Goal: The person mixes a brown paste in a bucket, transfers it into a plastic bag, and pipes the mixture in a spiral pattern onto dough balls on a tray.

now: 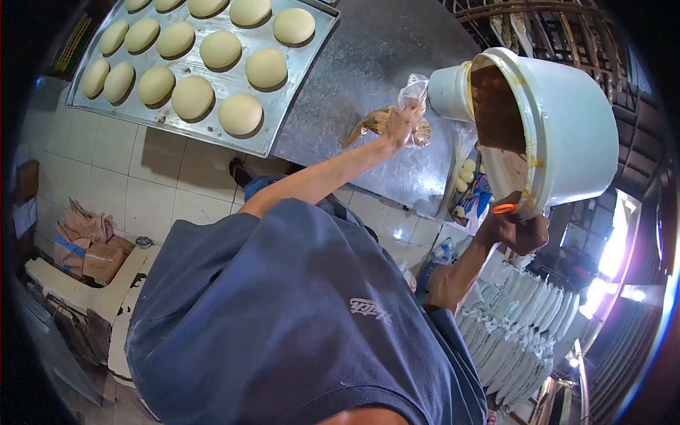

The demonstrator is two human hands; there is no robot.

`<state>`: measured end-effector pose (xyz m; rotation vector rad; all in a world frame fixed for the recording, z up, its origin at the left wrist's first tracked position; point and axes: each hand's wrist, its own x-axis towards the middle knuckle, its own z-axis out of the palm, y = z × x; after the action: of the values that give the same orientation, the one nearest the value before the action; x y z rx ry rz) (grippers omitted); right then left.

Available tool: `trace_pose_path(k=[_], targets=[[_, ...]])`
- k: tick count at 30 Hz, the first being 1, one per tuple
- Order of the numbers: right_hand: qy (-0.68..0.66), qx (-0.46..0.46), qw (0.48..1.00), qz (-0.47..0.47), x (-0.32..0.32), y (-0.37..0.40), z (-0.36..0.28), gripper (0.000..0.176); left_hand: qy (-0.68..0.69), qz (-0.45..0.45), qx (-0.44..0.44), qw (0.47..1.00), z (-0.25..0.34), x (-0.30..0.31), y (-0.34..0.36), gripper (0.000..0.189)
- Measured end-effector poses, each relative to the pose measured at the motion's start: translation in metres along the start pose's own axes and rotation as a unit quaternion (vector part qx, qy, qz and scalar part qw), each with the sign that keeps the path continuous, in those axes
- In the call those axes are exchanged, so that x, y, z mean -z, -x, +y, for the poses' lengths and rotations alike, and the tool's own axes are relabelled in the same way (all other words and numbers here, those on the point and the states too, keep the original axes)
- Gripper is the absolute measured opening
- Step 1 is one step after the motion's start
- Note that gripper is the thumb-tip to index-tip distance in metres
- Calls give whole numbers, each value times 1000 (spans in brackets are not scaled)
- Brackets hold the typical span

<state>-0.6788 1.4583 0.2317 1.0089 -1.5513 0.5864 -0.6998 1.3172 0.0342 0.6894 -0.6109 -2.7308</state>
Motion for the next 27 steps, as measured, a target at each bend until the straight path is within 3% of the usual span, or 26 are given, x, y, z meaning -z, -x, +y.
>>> trace_pose_path(k=[7, 13, 15, 22, 27], targets=[[10, 6, 1000, 1, 4, 2, -1, 30, 39, -24, -14, 999, -12, -4, 15, 34], [12, 6, 1000, -3, 9, 2, -3, 30, 9, 15, -14, 1000, -33, -1, 1, 43], [26, 11, 1000, -3, 11, 1, -3, 30, -43, 4, -2, 999, -25, 5, 8, 45], [43, 15, 999, -1, 9, 5, -7, 30, -9, -8, -24, 1000, -12, -2, 18, 44], [53, 17, 998, 1, 16, -4, -7, 30, -7, -21, 28, 999, -13, 1, 18, 48]])
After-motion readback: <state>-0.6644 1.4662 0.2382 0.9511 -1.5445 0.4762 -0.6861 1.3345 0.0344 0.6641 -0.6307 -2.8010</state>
